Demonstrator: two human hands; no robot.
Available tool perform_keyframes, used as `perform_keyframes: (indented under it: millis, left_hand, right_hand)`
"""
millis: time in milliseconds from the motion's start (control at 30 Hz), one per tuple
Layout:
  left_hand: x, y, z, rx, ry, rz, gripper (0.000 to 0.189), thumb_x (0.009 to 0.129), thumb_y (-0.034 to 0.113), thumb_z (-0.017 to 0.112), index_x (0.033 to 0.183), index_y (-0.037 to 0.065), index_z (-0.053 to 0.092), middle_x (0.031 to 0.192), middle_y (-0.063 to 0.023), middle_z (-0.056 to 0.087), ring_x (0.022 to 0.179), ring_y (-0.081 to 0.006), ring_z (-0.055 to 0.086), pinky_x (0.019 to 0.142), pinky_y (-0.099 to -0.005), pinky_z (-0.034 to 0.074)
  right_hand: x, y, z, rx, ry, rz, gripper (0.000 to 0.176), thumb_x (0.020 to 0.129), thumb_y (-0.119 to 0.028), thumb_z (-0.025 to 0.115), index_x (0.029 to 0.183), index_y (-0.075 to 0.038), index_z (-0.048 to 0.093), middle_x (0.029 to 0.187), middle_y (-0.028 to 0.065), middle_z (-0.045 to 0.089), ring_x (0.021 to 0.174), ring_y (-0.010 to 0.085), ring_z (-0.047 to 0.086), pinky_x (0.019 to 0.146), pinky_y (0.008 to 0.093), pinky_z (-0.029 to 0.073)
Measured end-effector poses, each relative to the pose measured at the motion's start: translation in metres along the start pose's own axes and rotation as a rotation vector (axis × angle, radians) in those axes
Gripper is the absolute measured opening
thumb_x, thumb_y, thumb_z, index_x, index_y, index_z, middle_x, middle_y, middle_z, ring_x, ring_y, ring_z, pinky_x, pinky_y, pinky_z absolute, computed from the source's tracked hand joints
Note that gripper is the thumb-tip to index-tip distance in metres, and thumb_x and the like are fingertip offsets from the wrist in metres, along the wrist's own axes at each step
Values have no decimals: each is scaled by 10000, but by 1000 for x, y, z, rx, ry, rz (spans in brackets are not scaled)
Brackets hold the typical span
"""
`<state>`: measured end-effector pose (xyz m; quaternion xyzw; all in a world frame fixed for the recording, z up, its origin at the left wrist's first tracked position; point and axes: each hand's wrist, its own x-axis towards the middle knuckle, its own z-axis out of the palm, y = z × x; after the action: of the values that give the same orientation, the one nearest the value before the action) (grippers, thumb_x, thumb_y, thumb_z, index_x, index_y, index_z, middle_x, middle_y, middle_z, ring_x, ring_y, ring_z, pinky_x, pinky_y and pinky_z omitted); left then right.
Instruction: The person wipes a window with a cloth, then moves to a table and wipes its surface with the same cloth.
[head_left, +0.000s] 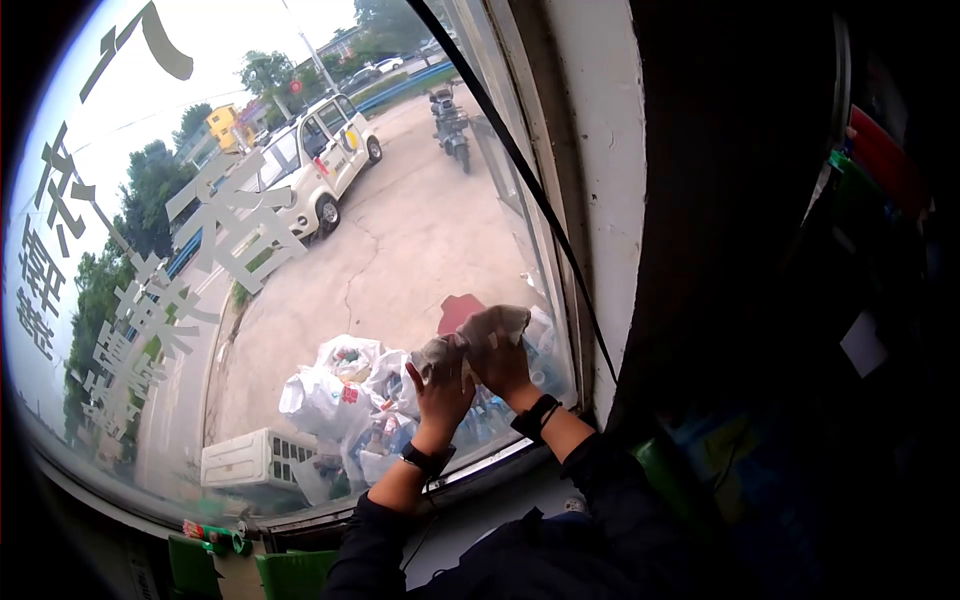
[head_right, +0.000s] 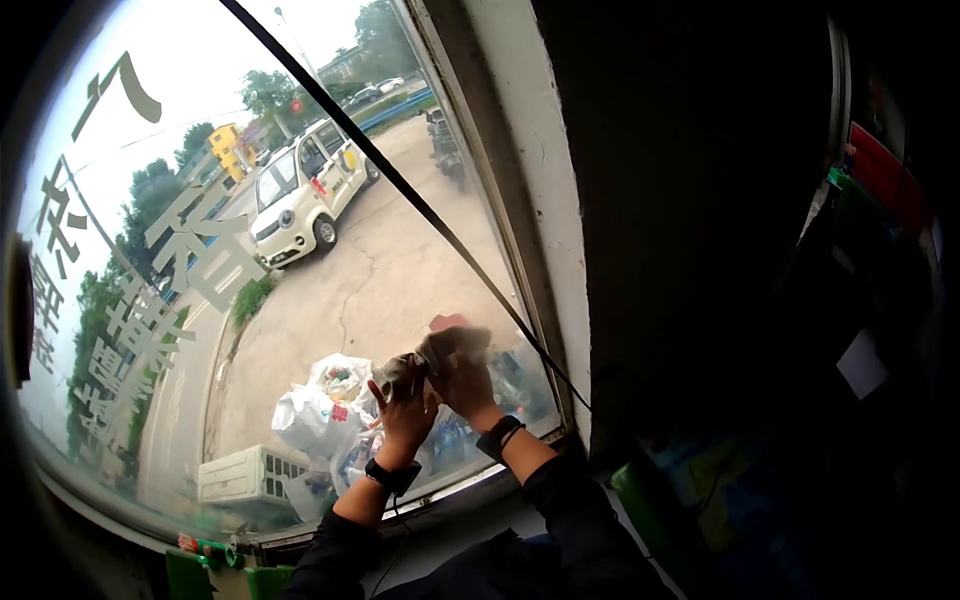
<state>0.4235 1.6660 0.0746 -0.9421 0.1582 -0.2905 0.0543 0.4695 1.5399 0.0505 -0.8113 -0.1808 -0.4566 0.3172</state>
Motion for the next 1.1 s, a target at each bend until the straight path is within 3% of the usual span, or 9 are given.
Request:
perform_keyframes:
  millis: [100, 167, 200, 300, 500, 633, 833, 1000, 1100]
  left_hand:
    - [23, 3, -17, 1, 35, -57, 481, 755, 305, 470, 1212, 163, 423, 1327, -12, 310, 1193, -189, 301, 990, -542, -27]
    - [9, 5, 1, -31, 0, -106, 507, 746, 308, 477, 1228, 169, 406, 1335, -10, 297, 1208, -189, 282, 990, -542, -30]
    - [-2, 7, 11, -14, -25, -90, 517, 743, 311, 479, 1235, 172, 398, 1336, -10, 296, 1210, -187, 283, 990, -543, -30]
    - [-26, 4, 34, -1, -65, -64, 549, 736, 321, 483, 1254, 175, 377, 1335, -7, 302, 1209, -182, 295, 985, -551, -32]
    - [5, 1, -11, -39, -66, -136, 508, 740, 286, 464, 1222, 137, 412, 1354, -62, 256, 1212, -261, 280, 964, -583, -59]
    - [-9, 1, 8, -66, 67, -97, 507, 729, 268, 473, 1216, 135, 420, 1355, -69, 254, 1209, -274, 283, 965, -584, -54]
    - [-9, 1, 4, 14, -75, -133, 469, 762, 339, 467, 1192, 154, 455, 1341, -25, 286, 1191, -267, 300, 972, -570, -54]
    - [-12, 2, 11, 43, 67, -79, 491, 753, 344, 478, 1197, 139, 444, 1331, -57, 304, 1129, -284, 377, 981, -562, -29]
    - [-12, 5, 5, -20, -115, -157, 489, 745, 334, 484, 1194, 140, 450, 1333, -54, 302, 1180, -267, 316, 977, -564, -46]
  right_hand:
    - [19, 1, -4, -31, 8, -18, 385, 758, -183, 526, 1130, -108, 459, 999, 160, 459, 884, 344, 468, 700, 436, 414]
    - [-10, 5, 4, -148, -175, -15, 389, 766, -203, 517, 1136, -102, 454, 1023, 170, 454, 932, 345, 454, 734, 446, 405]
    - [-41, 10, 17, 78, -211, 130, 400, 775, -248, 507, 1142, -102, 450, 1064, 169, 449, 1013, 331, 429, 798, 495, 372]
    - [-73, 3, 6, -32, -253, 65, 416, 779, -331, 500, 1131, -111, 470, 1116, 153, 441, 1083, 301, 409, 899, 567, 257]
    - [-24, 2, -1, 0, -131, 168, 480, 776, -328, 513, 1188, -101, 419, 1082, 134, 469, 954, 309, 466, 812, 463, 348]
    - [-59, 0, 5, -8, -267, 105, 464, 788, -300, 495, 1210, -130, 402, 1234, 121, 368, 1157, 303, 313, 939, 559, 210]
    - [-46, -3, 4, 193, -206, 283, 434, 804, -313, 473, 1197, -139, 415, 1201, 144, 398, 1109, 320, 370, 925, 564, 223]
    - [-47, 2, 11, -13, -210, 111, 436, 805, -339, 460, 1193, -144, 423, 1218, 70, 404, 1146, 274, 338, 915, 612, 181]
    - [-55, -4, 6, -18, -189, 109, 421, 799, -336, 467, 1177, -153, 437, 1216, 45, 412, 1156, 248, 333, 915, 645, 133]
